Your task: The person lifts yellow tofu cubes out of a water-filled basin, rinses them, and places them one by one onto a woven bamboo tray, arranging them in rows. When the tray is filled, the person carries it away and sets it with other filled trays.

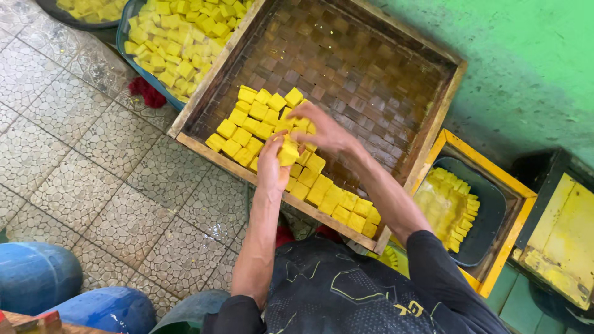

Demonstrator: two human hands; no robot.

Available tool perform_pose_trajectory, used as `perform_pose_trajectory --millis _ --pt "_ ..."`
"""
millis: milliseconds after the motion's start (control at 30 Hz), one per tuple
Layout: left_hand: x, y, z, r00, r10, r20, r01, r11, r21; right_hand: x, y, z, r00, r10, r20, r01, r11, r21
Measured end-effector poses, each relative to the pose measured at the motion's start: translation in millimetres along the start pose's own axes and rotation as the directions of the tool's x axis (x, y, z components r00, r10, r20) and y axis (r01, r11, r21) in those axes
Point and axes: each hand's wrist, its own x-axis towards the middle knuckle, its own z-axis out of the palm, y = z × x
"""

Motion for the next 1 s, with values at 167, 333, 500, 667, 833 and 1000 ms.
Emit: perform_pose_trajectory --millis 167,333,500,667,833,1000 --pt "-7.3 -2.3 -23.3 0.992 -0.125 0.006 0.120 0.942 -0.312 22.9 32.3 32.0 0.906 0.125 -0.405 -0.287 0.884 -0.368" --pt "-9.6 -2.4 -29.2 0.992 -0.126 -0.011 0.115 0.939 -0.324 51.3 50.3 58.5 0.831 0.434 -0.349 -0.369 0.898 0.240" --pt "-10.3 4.8 -34.2 0.995 -0.081 -0.057 0.056 0.938 -0.343 68.5 43.1 73.8 0.866 0.079 -0.495 -0.278 0.897 -0.344" --pt "-13.0 11.1 -43.6 0.999 0.000 -0.053 -0.020 0.924 -0.381 74.3 31.1 90.6 0.884 0.213 -0.417 -0.275 0.957 -0.093" --pt "-6.7 24.6 -44.3 0.995 0.075 -0.058 -0.093 0.896 -0.434 84.4 14.8 93.2 0.944 0.097 -0.315 -0.220 0.896 -0.385" --pt "2.0 42.5 -28.6 0.983 0.177 -0.038 -0.175 0.868 -0.465 60.9 -26.7 74.2 0.961 0.185 -0.204 -0.092 0.914 0.394"
